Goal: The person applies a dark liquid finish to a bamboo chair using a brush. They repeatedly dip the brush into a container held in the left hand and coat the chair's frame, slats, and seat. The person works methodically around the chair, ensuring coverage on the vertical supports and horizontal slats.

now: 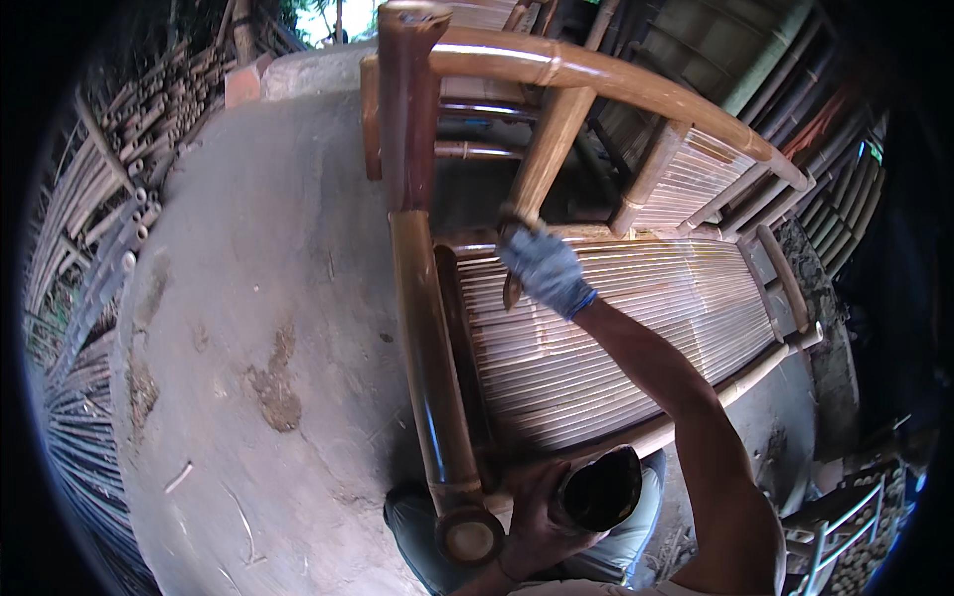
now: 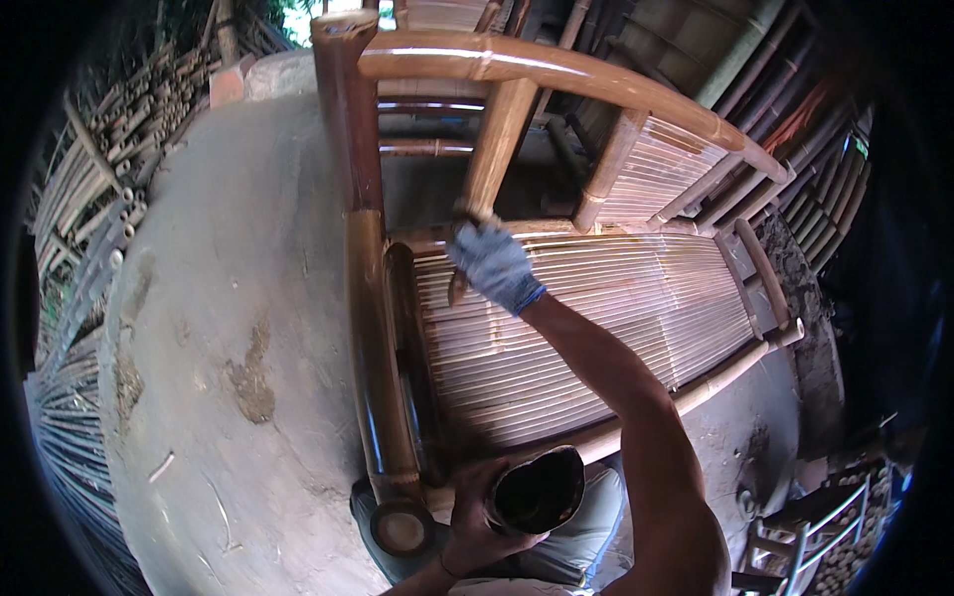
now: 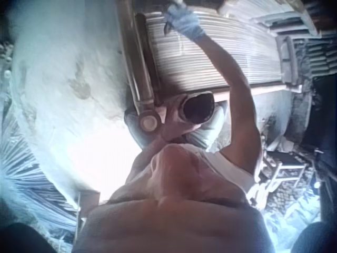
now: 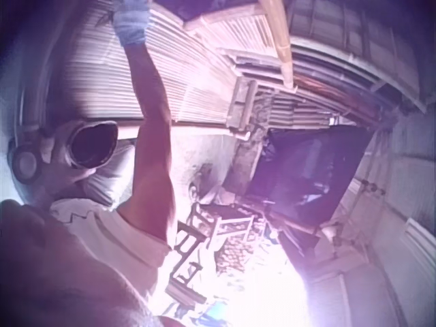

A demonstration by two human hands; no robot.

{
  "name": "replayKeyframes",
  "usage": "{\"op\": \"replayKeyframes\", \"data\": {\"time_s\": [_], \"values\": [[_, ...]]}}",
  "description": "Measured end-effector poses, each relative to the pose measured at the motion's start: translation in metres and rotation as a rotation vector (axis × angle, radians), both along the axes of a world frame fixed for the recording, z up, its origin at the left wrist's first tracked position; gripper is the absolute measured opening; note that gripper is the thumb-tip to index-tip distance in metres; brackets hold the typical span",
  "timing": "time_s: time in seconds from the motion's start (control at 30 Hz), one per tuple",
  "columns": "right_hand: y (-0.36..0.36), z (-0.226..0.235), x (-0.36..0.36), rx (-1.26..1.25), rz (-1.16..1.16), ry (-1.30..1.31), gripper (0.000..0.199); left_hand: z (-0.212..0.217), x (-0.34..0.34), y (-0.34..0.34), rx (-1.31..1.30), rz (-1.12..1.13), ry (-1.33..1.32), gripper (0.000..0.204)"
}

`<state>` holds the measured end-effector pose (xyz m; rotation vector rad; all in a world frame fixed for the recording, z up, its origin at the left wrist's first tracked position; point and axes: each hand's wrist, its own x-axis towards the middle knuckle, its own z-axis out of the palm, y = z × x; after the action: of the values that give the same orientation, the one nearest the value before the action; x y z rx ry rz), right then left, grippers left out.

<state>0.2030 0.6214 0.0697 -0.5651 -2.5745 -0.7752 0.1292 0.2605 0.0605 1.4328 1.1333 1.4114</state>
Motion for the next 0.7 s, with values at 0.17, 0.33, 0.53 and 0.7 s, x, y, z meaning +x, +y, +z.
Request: {"op": "replayKeyframes", "data": {"time_s": [0.17, 0.33, 0.53, 0.7], "values": [[0.016, 0.031, 0.013, -0.281, 0.11, 0.243, 0.028, 0.011, -0.001, 0.004, -0.02, -0.03, 0.058, 0.095], [0.023, 0.122, 0.019, -0.628, 0.214, 1.264, 0.026, -0.009, 0.011, 0.002, -0.134, 0.067, 0.036, 0.094], [0.072, 0.046, 0.027, -1.631, 0.817, 2.291, 0.026, 0.001, 0.021, 0.006, -0.244, 0.073, 0.108, 0.1], [0.065, -0.049, 0.021, -1.75, 0.306, 2.339, 0.031, 0.003, 0.015, 0.003, -0.265, 0.075, 0.125, 0.098]]}}
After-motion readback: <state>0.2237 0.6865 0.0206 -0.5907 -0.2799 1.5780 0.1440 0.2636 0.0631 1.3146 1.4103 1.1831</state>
